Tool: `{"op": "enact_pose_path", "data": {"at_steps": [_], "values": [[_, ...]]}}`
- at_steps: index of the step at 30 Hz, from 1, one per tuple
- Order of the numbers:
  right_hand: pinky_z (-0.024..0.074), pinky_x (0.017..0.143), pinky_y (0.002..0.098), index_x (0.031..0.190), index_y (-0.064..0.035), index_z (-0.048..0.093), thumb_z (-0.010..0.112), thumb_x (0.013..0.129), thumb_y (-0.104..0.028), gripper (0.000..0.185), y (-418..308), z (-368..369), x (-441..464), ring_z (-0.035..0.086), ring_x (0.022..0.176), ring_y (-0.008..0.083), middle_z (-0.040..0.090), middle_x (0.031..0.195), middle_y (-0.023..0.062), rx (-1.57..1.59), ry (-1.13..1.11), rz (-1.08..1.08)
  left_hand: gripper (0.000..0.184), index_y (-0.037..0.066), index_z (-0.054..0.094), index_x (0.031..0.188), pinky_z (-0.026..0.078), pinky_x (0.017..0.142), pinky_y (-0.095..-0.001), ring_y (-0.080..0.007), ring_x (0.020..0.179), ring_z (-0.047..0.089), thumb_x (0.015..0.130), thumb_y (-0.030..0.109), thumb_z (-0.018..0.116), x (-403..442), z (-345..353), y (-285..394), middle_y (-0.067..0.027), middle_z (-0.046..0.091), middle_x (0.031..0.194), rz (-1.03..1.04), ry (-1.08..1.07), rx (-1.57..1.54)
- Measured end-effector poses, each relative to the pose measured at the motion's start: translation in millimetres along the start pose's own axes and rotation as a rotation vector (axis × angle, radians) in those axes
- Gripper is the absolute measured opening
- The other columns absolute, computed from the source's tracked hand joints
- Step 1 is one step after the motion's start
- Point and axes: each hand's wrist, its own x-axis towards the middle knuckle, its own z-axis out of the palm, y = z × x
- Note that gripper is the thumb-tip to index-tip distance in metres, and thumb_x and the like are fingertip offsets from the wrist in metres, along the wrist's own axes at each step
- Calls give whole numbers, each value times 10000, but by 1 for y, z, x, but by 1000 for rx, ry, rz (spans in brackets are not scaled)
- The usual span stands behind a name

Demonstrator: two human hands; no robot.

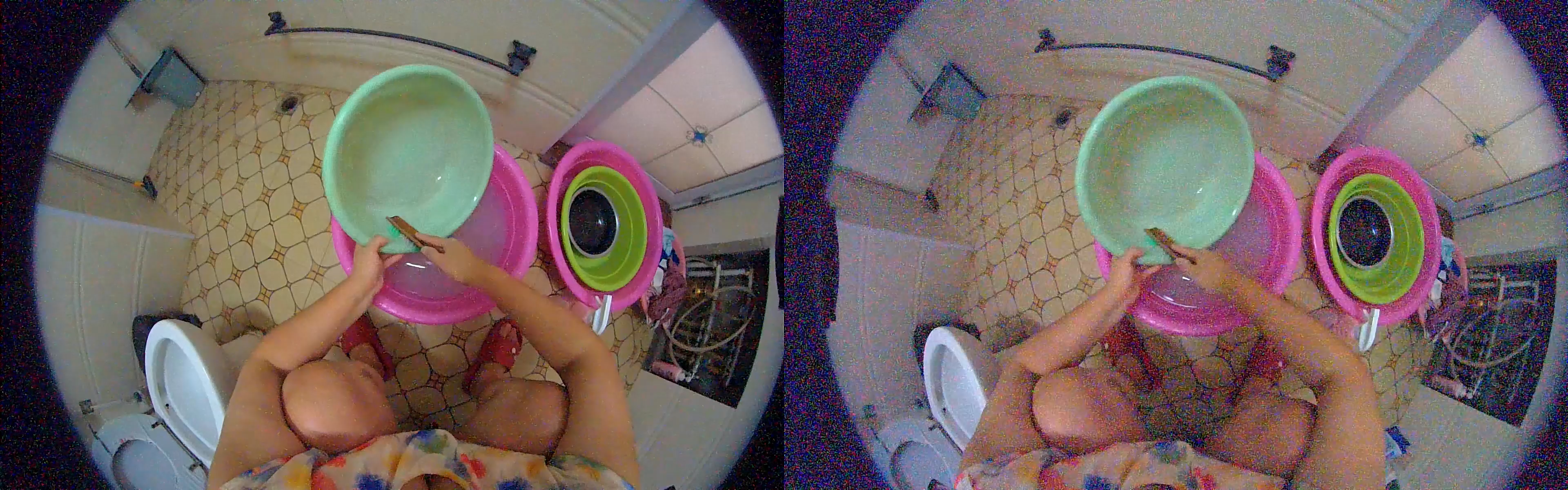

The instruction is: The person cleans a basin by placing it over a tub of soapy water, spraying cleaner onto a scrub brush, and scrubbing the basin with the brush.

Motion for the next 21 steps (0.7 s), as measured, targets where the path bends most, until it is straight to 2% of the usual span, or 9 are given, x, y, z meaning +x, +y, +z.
{"op": "enact_pose_path", "data": {"at_steps": [2, 3, 5, 8, 11, 15, 18, 20, 21], "values": [[488, 722, 435, 1339, -217, 337, 440, 874, -320, 488, 1, 2, -3, 602, 843, 371, 604, 960, 226, 120, -6, -58, 486, 38, 327, 1232, 503, 780, -392, -277, 989, 531, 780, 110, 491, 9, -7, -1, -120, 464, 1170, 27, 67, -56], [489, 711, 441, 1343, -235, 325, 446, 872, -317, 493, -7, -10, -9, 605, 825, 368, 607, 936, 226, -10, 36, 11, 469, 33, 358, 1206, 508, 757, -373, -261, 944, 556, 768, 111, 503, 12, -10, 1, -113, 492, 1133, 40, 100, -84], [490, 689, 454, 1350, -271, 300, 458, 868, -312, 509, -24, -54, -26, 611, 789, 362, 612, 889, 228, -271, 119, 147, 487, 37, 337, 1222, 500, 776, -387, -262, 984, 527, 768, 108, 499, 5, -10, 9, -115, 461, 1171, 15, 85, -40], [489, 675, 477, 1359, -362, 225, 452, 871, -301, 541, 15, -76, -17, 611, 762, 372, 610, 875, 231, -551, 296, 348, 499, 43, 319, 1237, 499, 778, -393, -269, 988, 525, 773, 104, 492, 0, -6, 10, -116, 451, 1185, 5, 90, -33], [484, 661, 424, 1281, -277, 415, 486, 851, -317, 438, -8, -53, -29, 605, 740, 358, 613, 855, 202, -463, 274, 306, 499, 46, 311, 1248, 499, 780, -397, -279, 986, 533, 780, 98, 478, 3, -2, 10, -120, 467, 1172, 30, 73, -68], [471, 742, 409, 1296, -288, 403, 495, 859, -298, 447, -38, 3, -40, 602, 826, 350, 602, 940, 223, -90, 162, 88, 491, 17, 284, 1257, 486, 838, -438, -328, 1046, 500, 809, 116, 456, 0, 3, 15, -151, 428, 1206, 18, 21, -76], [496, 663, 468, 1305, -374, 355, 481, 849, -351, 473, -38, 9, -35, 613, 730, 383, 619, 837, 212, -82, 124, 87, 492, 3, 274, 1254, 482, 867, -460, -354, 1063, 488, 816, 133, 459, 6, -6, 11, -176, 405, 1220, 7, -6, -127], [497, 655, 466, 1299, -364, 369, 479, 848, -352, 464, -1, 2, -27, 614, 721, 378, 618, 825, 212, -120, 262, 56, 521, -1, 261, 1258, 492, 853, -469, -365, 1062, 486, 807, 148, 475, 18, -18, 9, -196, 398, 1215, -14, 42, -131], [497, 651, 464, 1296, -359, 377, 478, 847, -352, 460, 16, -8, -23, 614, 716, 376, 618, 820, 212, -140, 331, 40, 502, -4, 285, 1246, 497, 831, -452, -339, 1020, 513, 802, 138, 471, 10, -11, 16, -183, 427, 1194, 11, 67, -89]]}}
